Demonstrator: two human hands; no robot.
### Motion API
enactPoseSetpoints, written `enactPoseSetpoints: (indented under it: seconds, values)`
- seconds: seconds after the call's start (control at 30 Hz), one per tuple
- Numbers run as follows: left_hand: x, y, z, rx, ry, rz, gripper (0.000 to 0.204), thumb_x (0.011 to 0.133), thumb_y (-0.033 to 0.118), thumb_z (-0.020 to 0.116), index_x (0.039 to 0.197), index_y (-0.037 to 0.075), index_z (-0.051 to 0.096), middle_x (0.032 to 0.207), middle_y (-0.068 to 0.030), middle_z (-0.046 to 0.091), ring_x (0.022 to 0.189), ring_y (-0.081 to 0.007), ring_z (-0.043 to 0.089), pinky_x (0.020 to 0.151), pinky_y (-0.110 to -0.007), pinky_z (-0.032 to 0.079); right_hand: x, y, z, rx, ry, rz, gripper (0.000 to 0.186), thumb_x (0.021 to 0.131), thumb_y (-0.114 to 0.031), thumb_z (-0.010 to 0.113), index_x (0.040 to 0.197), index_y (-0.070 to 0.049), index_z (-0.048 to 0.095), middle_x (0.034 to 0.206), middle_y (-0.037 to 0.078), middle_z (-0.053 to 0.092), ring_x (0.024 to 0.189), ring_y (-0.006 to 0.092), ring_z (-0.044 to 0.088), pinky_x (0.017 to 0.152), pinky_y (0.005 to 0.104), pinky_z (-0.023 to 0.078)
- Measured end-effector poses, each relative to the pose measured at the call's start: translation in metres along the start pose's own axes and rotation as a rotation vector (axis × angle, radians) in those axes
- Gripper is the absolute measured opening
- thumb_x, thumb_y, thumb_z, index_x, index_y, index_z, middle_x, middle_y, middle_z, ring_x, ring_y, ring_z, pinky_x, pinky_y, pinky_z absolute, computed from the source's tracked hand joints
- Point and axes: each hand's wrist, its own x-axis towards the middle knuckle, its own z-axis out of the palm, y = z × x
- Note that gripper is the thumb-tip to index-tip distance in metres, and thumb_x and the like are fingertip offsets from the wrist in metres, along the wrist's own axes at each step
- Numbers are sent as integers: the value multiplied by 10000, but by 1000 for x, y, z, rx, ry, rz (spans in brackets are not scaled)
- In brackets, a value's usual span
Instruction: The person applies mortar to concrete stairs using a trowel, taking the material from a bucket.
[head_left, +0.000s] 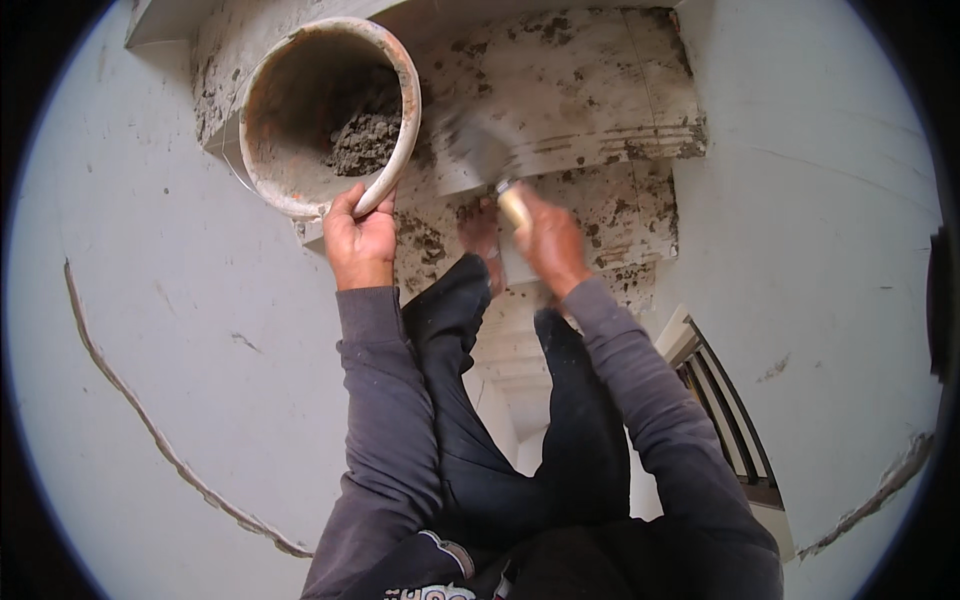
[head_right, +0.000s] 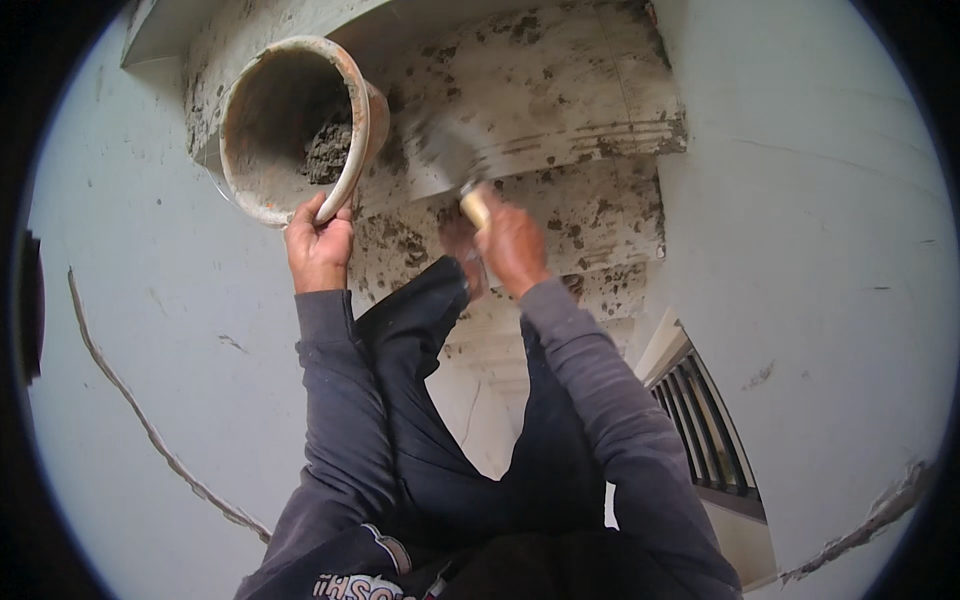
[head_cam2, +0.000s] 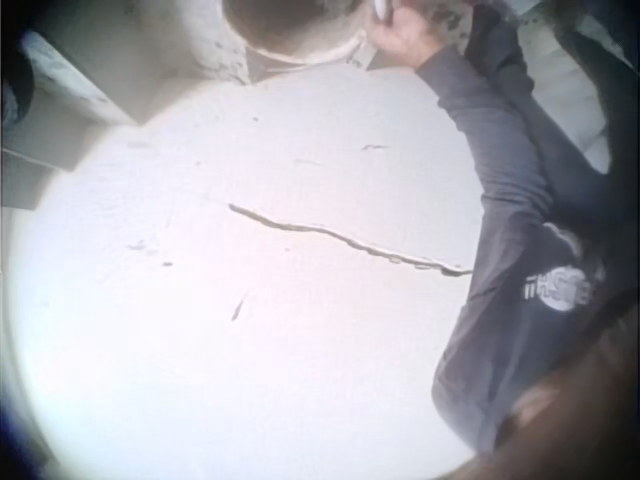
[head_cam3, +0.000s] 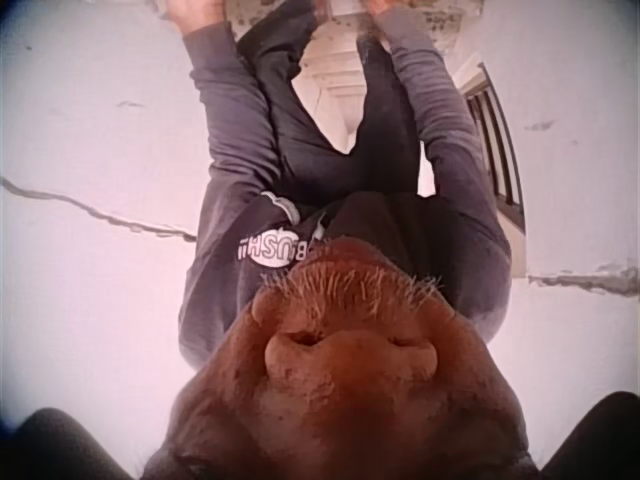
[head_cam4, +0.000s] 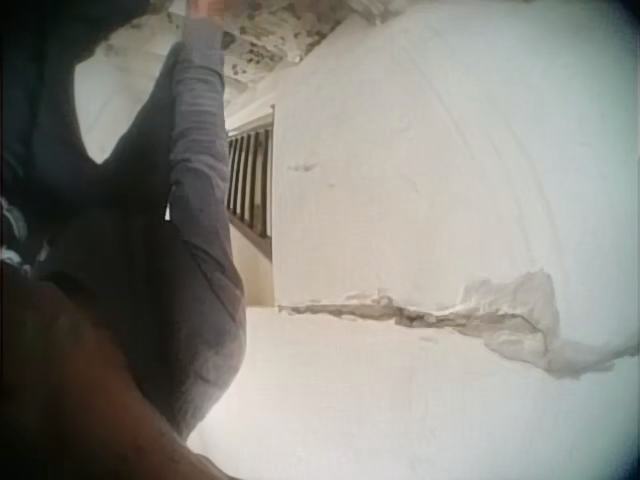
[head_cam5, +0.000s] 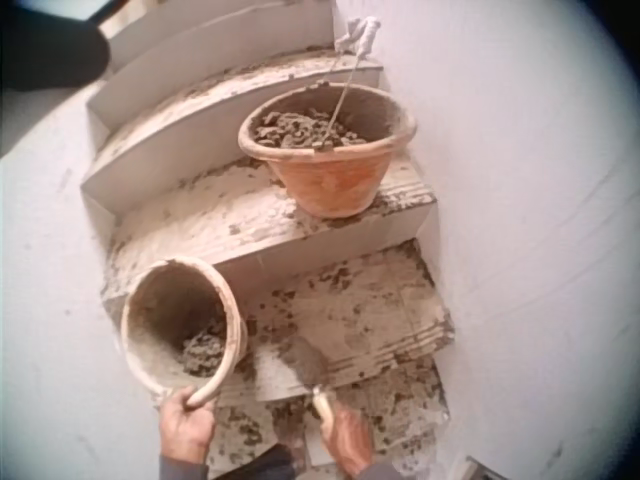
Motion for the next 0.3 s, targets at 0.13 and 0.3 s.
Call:
enactPoseSetpoints:
  seconds: [0.13, 0.3]
  values:
    - [2, 0, -3, -81, -19, -31, 211, 864, -75, 482, 1044, -120, 382, 1130, -246, 455, 1081, -436, 511, 976, -592, 450, -12, 2, -2, 128, 128, -46, 612, 710, -14, 622, 1307, -71, 502, 900, 221, 640, 770, 354, 650, 687, 438, 520]
    - [-1, 8, -8, -47, -8, -10, 204, 875, -64, 482, 1051, -108, 389, 1157, -230, 440, 1097, -421, 506, 980, -594, 443, 19, 32, -51, 71, 412, 86, 588, 722, -25, 604, 1301, -95, 524, 919, 216, 657, 783, 352, 659, 691, 433, 520]
